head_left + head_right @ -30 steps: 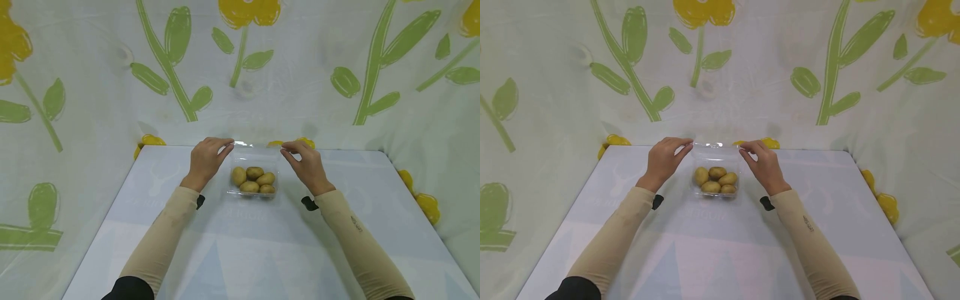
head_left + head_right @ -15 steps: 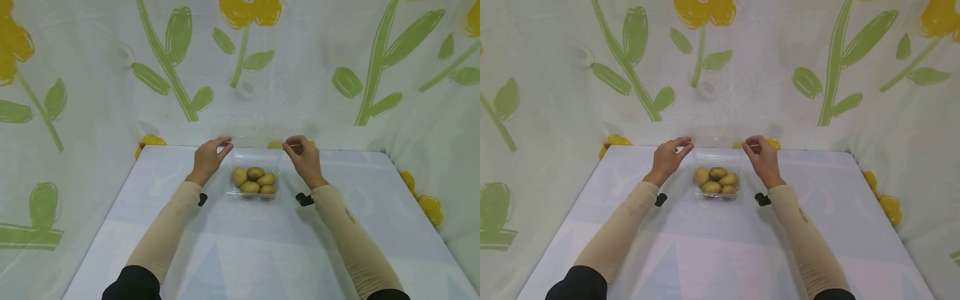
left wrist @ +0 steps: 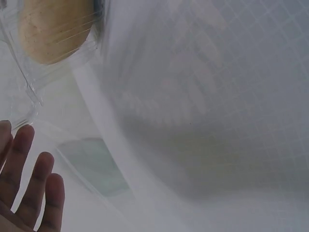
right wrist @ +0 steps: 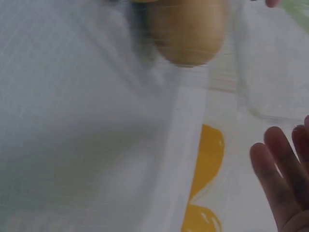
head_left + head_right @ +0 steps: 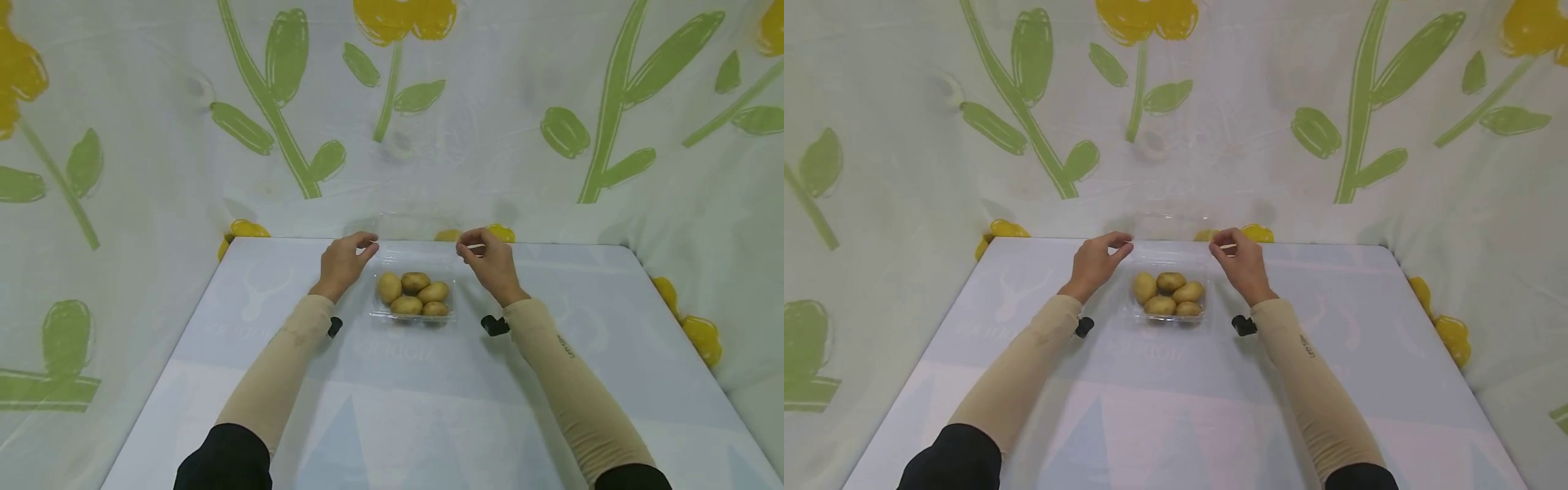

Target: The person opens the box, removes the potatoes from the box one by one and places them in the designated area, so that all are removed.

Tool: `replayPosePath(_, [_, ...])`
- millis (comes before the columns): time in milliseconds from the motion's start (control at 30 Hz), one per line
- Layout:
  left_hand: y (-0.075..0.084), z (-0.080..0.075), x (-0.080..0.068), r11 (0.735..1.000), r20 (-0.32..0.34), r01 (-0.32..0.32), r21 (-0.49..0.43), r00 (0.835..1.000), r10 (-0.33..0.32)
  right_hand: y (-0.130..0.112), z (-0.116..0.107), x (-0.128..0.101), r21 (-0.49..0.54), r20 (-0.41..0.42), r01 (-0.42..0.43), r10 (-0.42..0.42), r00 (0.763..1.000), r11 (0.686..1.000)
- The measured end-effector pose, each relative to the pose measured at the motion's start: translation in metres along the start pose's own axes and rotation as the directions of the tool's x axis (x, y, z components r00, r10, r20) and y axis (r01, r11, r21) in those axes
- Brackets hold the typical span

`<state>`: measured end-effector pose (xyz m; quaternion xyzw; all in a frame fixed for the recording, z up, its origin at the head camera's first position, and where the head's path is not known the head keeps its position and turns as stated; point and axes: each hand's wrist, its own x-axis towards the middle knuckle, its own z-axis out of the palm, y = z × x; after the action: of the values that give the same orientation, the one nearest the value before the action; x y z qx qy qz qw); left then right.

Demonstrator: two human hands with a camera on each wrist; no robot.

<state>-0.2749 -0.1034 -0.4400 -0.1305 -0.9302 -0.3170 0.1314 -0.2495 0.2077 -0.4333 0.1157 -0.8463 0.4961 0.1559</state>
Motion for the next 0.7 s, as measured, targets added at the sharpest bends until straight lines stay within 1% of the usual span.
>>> replayPosePath(167, [0.001,0.002,0.001,0.999,0.036,0.041,-0.012,0.999,-0.04,0.005,0.003,-0.002,-0.008,0.054,-0.047,0.047,0.997,0.999])
replayPosePath(267, [0.004,0.002,0.001,0.998,0.05,0.058,-0.023,0.997,-0.057,0.005,0.003,-0.002,-0.046,0.073,-0.084,0.087,0.994,0.995])
replayPosePath(367, [0.007,0.003,0.001,0.996,0.07,0.091,-0.023,0.994,-0.089,0.004,0.002,-0.003,-0.075,0.119,-0.119,0.128,0.985,0.99])
replayPosePath(533, [0.009,0.006,0.002,0.984,0.115,0.175,-0.015,0.978,-0.173,0.005,0.005,-0.007,-0.122,0.203,-0.169,0.191,0.96,0.978])
replayPosePath(700, [0.01,0.008,0.003,0.972,0.14,0.236,-0.011,0.963,-0.232,0.009,0.009,-0.009,-0.142,0.245,-0.17,0.201,0.949,0.975])
